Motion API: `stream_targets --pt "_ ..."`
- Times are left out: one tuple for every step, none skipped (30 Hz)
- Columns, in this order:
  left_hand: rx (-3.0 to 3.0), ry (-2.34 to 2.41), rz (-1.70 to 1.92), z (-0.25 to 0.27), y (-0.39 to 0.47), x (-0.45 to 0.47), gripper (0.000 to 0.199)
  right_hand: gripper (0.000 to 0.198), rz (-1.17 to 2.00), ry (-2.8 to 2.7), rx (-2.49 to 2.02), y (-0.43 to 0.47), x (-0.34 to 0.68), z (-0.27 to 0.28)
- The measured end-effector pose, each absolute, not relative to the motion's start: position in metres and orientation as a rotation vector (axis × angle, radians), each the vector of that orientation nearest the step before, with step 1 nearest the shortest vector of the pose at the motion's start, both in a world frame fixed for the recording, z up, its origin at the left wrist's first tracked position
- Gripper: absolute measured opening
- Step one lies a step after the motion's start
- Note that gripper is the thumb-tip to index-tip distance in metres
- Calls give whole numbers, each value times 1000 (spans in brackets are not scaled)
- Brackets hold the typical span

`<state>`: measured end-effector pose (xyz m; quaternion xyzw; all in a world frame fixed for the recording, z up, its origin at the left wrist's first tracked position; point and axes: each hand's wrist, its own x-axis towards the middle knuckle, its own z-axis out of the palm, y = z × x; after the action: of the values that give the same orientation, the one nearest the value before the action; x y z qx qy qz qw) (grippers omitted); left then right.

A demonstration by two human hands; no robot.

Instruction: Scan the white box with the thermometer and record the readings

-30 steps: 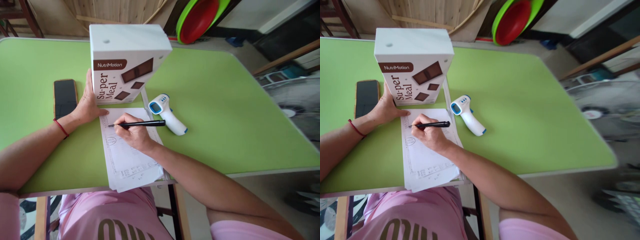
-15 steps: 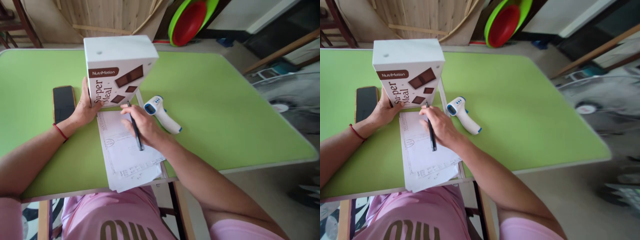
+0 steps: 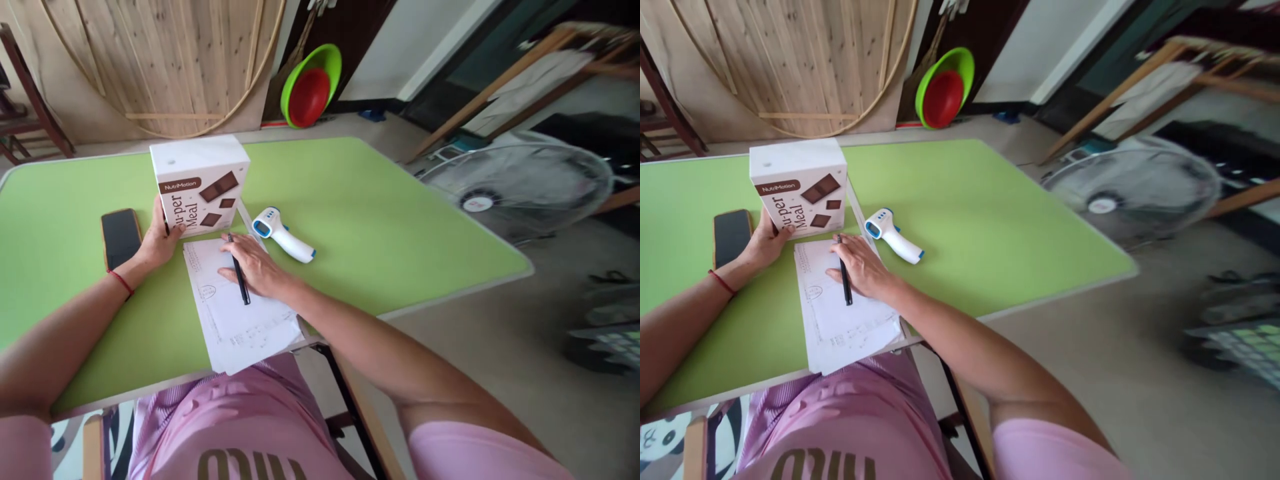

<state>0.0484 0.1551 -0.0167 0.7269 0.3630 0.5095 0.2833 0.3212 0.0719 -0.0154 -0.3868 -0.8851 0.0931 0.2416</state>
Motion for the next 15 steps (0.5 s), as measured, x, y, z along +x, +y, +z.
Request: stream_targets --pt "1934 981 1366 -15 154 49 73 35 254 -2412 -1059 73 319 -16" --pt "1911 988 1367 -13 152 50 75 35 254 -2405 -1055 74 318 -16" --pt "1874 994 1366 -11 151 52 77 35 257 -2402 -1048 76 316 -16" --pt "1825 1003 1363 -9 149 53 79 35 263 -2403 -1042 77 314 -16" --pt "1773 1017 1352 -7 148 55 81 34 271 -2405 -1036 78 313 -16" --pt "1725 1035 1335 -5 148 56 80 33 280 -2407 -1032 79 312 -15" --pt "1689 1056 1318 -3 148 56 80 31 287 -2409 -1027 80 312 -15" --pt "1667 1079 1302 -2 148 57 78 29 293 -2411 -1022 81 311 -15" --pt "1657 1101 1285 0 149 57 78 29 296 -2414 -1016 82 311 -15" --pt "1655 1116 1270 1 151 57 77 29 295 -2418 -1011 83 311 -15" --pt "1658 1124 1257 3 152 56 75 29 293 -2423 -1009 84 310 -16" --pt "1661 1130 1248 4 152 56 73 29 288 -2428 -1009 85 310 -16" --pt "1665 1138 1242 4 152 56 71 29 280 -2432 -1012 87 309 -17" --pt "1670 1151 1242 5 152 56 69 29 271 -2433 -1015 88 308 -18" --pt "1676 1170 1252 5 150 56 68 29 261 -2434 -1017 88 308 -18"
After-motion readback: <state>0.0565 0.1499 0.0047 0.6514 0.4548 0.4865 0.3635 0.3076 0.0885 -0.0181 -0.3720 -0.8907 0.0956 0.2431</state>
